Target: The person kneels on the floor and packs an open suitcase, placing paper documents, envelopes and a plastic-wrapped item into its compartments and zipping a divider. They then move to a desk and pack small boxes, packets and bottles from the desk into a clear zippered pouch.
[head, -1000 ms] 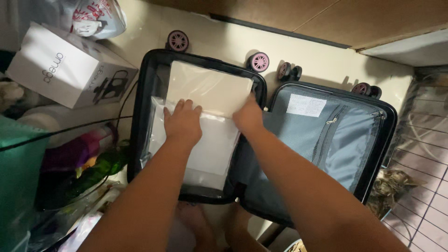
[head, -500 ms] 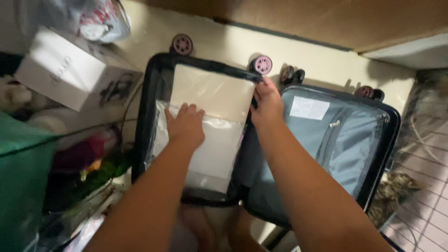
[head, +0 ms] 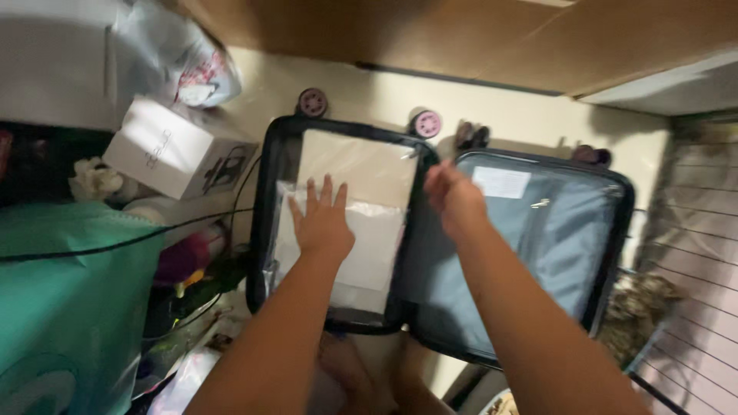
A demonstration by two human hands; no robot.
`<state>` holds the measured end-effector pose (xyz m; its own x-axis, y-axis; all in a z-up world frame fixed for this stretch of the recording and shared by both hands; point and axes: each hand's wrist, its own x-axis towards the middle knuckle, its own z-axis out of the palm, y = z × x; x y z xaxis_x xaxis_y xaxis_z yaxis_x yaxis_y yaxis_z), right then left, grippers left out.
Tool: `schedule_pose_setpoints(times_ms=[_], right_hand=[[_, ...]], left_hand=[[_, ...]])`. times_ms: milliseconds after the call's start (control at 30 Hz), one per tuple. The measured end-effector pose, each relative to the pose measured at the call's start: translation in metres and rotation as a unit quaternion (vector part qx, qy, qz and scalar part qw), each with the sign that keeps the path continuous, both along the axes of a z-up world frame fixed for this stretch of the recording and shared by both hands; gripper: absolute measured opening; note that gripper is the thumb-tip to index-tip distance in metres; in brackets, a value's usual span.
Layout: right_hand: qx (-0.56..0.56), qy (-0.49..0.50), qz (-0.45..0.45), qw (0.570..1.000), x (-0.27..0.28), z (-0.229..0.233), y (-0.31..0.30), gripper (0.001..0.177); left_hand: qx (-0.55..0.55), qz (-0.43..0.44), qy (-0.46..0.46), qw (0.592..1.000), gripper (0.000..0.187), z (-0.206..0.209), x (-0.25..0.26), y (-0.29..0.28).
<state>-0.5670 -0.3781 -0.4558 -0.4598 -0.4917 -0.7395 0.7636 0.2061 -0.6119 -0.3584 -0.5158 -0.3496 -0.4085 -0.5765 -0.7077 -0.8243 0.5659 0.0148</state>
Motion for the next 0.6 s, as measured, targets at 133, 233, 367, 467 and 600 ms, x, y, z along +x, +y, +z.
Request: schedule_pose_setpoints(times_ms=[133, 233, 367, 467, 600], right_hand=[[0.118, -0.065, 0.095, 0.986, 0.031, 0.046, 0.061, 0.026], [0.137, -0.134, 0.01, 0.981, 0.055, 0.098, 0.102, 0.021], [0.138, -0.134, 0.0, 0.981, 0.078, 0.191, 0.144, 0.022], [0.147, -0.11, 0.008, 0.983, 0.083, 0.266, 0.164, 0.02], [0.103, -0.037, 0.042, 0.993, 0.079, 0.376, 0.192, 0.019]], left_hand=[[0.023, 0.038, 0.015, 0.999, 0.078, 0.046, 0.007, 0.039], [0.092, 0.059, -0.04, 0.993, 0.077, 0.083, 0.014, 0.073], [0.106, 0.096, 0.008, 0.99, 0.064, 0.139, 0.02, 0.124], [0.12, 0.138, 0.086, 0.979, 0.056, 0.185, 0.027, 0.15], [0.143, 0.239, 0.189, 0.942, 0.04, 0.245, 0.026, 0.165]])
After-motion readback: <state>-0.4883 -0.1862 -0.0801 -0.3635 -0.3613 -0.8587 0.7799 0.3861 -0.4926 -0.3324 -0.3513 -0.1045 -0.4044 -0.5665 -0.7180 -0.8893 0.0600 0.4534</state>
